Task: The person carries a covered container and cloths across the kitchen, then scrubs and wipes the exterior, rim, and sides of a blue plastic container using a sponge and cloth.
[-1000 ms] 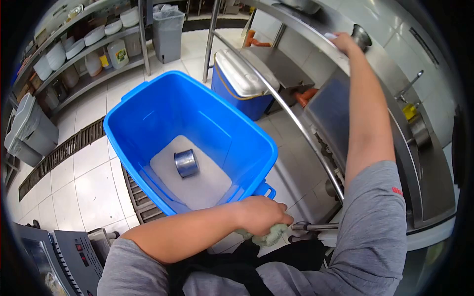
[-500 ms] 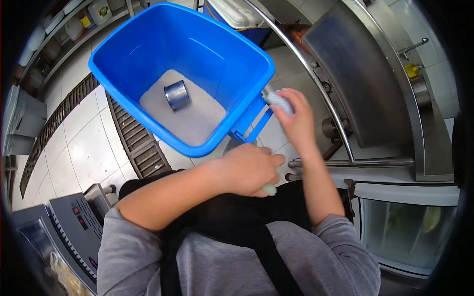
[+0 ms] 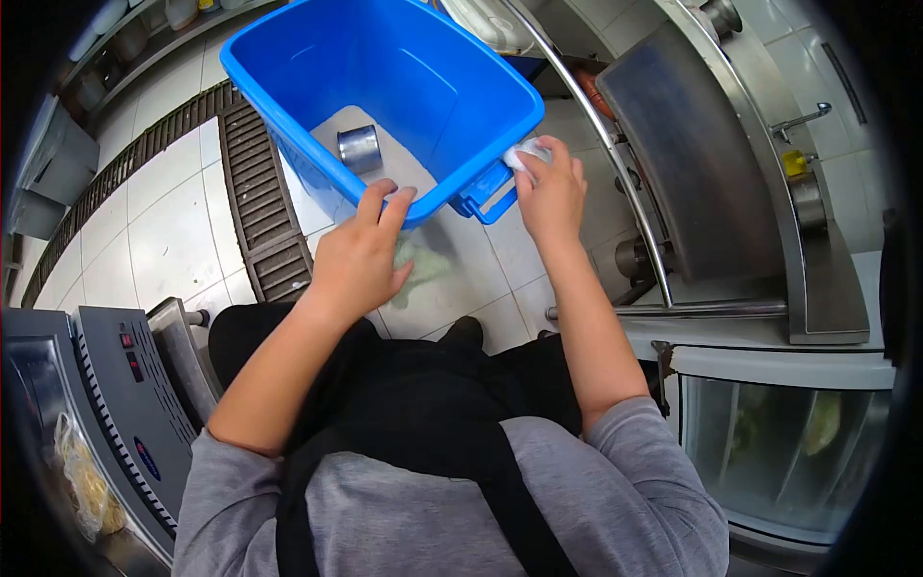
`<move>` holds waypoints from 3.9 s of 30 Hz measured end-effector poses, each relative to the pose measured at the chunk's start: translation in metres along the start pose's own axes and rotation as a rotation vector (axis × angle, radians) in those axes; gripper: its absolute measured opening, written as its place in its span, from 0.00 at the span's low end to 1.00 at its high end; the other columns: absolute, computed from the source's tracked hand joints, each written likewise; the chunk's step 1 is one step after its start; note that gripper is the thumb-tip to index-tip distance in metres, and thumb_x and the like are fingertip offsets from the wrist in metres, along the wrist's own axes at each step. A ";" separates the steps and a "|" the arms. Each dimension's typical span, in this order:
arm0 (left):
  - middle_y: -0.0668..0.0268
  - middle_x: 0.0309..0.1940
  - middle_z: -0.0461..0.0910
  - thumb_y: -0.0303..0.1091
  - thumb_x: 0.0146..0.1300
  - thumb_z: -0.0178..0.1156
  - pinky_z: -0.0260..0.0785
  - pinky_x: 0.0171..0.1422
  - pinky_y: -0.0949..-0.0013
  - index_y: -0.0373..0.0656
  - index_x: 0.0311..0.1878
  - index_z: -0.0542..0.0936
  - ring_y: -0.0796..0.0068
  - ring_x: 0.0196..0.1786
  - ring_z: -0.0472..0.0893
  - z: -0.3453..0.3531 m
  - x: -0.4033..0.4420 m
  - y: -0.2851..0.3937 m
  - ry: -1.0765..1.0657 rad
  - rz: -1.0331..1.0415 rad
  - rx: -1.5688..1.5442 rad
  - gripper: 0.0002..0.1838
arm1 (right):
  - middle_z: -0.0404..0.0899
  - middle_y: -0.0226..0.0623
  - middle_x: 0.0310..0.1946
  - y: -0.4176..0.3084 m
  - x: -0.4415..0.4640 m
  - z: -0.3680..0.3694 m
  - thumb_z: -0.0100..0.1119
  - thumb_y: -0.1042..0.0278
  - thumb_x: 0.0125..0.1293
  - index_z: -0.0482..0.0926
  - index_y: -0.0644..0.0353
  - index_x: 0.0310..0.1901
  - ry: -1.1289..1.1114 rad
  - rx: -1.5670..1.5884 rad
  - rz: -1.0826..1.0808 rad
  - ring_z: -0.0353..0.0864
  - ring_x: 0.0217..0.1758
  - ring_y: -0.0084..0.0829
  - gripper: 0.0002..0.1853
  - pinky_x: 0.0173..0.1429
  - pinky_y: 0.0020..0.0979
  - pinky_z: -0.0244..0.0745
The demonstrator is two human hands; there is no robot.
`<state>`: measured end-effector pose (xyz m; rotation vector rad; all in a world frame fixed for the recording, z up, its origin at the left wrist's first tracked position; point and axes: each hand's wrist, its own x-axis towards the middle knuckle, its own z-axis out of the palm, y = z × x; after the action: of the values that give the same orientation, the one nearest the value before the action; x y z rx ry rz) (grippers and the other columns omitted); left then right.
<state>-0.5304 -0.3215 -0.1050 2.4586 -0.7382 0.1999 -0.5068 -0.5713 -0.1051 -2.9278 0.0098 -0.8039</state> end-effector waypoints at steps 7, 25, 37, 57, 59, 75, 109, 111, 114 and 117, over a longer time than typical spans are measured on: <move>0.60 0.46 0.69 0.30 0.42 0.69 0.75 0.40 0.59 0.46 0.53 0.70 0.55 0.36 0.80 0.003 0.006 -0.014 0.013 0.067 -0.122 0.31 | 0.74 0.26 0.52 -0.005 0.001 -0.001 0.63 0.72 0.52 0.85 0.47 0.42 0.014 -0.055 -0.025 0.71 0.53 0.39 0.14 0.54 0.42 0.67; 0.61 0.44 0.69 0.29 0.41 0.69 0.75 0.38 0.58 0.46 0.49 0.71 0.56 0.35 0.80 0.008 0.007 -0.014 0.022 0.079 -0.132 0.28 | 0.79 0.25 0.44 -0.020 -0.014 0.007 0.64 0.73 0.50 0.82 0.52 0.38 0.048 0.047 -0.034 0.73 0.47 0.40 0.11 0.50 0.42 0.70; 0.59 0.46 0.69 0.30 0.43 0.67 0.74 0.39 0.56 0.44 0.52 0.70 0.52 0.37 0.79 0.004 0.011 -0.005 -0.041 0.053 -0.056 0.29 | 0.81 0.21 0.44 0.001 -0.002 0.025 0.67 0.68 0.48 0.83 0.49 0.35 0.124 0.261 0.119 0.71 0.50 0.37 0.10 0.49 0.44 0.66; 0.56 0.46 0.67 0.28 0.44 0.65 0.73 0.41 0.55 0.42 0.52 0.69 0.51 0.41 0.78 0.004 0.015 0.006 -0.028 0.060 -0.009 0.29 | 0.81 0.25 0.41 -0.007 0.004 0.021 0.68 0.67 0.48 0.83 0.49 0.39 0.053 0.171 0.244 0.73 0.50 0.39 0.13 0.47 0.45 0.70; 0.56 0.46 0.67 0.28 0.44 0.65 0.73 0.42 0.56 0.42 0.53 0.69 0.51 0.42 0.78 0.005 0.014 0.006 -0.062 0.007 0.003 0.29 | 0.80 0.22 0.45 -0.038 -0.027 0.001 0.69 0.65 0.47 0.83 0.46 0.40 -0.036 0.237 0.088 0.72 0.52 0.37 0.15 0.47 0.44 0.70; 0.57 0.45 0.68 0.29 0.44 0.67 0.73 0.39 0.55 0.44 0.51 0.70 0.52 0.38 0.79 0.006 0.011 0.002 -0.025 0.007 -0.004 0.28 | 0.83 0.21 0.44 0.019 -0.045 0.006 0.65 0.69 0.50 0.84 0.47 0.37 0.012 0.395 -0.079 0.73 0.48 0.37 0.11 0.50 0.40 0.70; 0.59 0.48 0.69 0.28 0.44 0.65 0.74 0.41 0.56 0.44 0.54 0.69 0.53 0.42 0.79 0.011 0.001 -0.021 0.029 0.103 -0.080 0.30 | 0.81 0.35 0.39 0.000 -0.030 -0.008 0.64 0.73 0.50 0.84 0.56 0.38 -0.017 0.300 -0.085 0.75 0.49 0.40 0.11 0.55 0.35 0.71; 0.59 0.47 0.69 0.28 0.43 0.65 0.74 0.41 0.57 0.44 0.54 0.69 0.52 0.41 0.79 0.013 0.002 -0.020 0.047 0.120 -0.088 0.30 | 0.82 0.36 0.37 -0.002 -0.012 0.000 0.65 0.72 0.50 0.85 0.56 0.37 0.023 0.402 0.055 0.76 0.48 0.39 0.10 0.55 0.36 0.70; 0.59 0.48 0.69 0.29 0.43 0.67 0.76 0.41 0.58 0.44 0.53 0.69 0.56 0.41 0.81 0.011 0.003 -0.017 0.030 0.104 -0.066 0.30 | 0.83 0.37 0.37 0.001 0.000 0.016 0.65 0.72 0.51 0.85 0.58 0.34 0.095 0.281 -0.005 0.75 0.46 0.41 0.08 0.54 0.37 0.70; 0.59 0.47 0.69 0.29 0.43 0.67 0.76 0.40 0.57 0.44 0.53 0.69 0.54 0.39 0.80 0.007 0.004 -0.014 0.021 0.104 -0.050 0.30 | 0.83 0.37 0.37 0.017 0.020 0.025 0.66 0.71 0.50 0.84 0.58 0.35 0.094 0.204 0.080 0.74 0.45 0.43 0.09 0.53 0.38 0.70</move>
<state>-0.5201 -0.3177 -0.1163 2.3692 -0.8530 0.2431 -0.4768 -0.5866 -0.1184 -2.6796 0.0490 -0.8737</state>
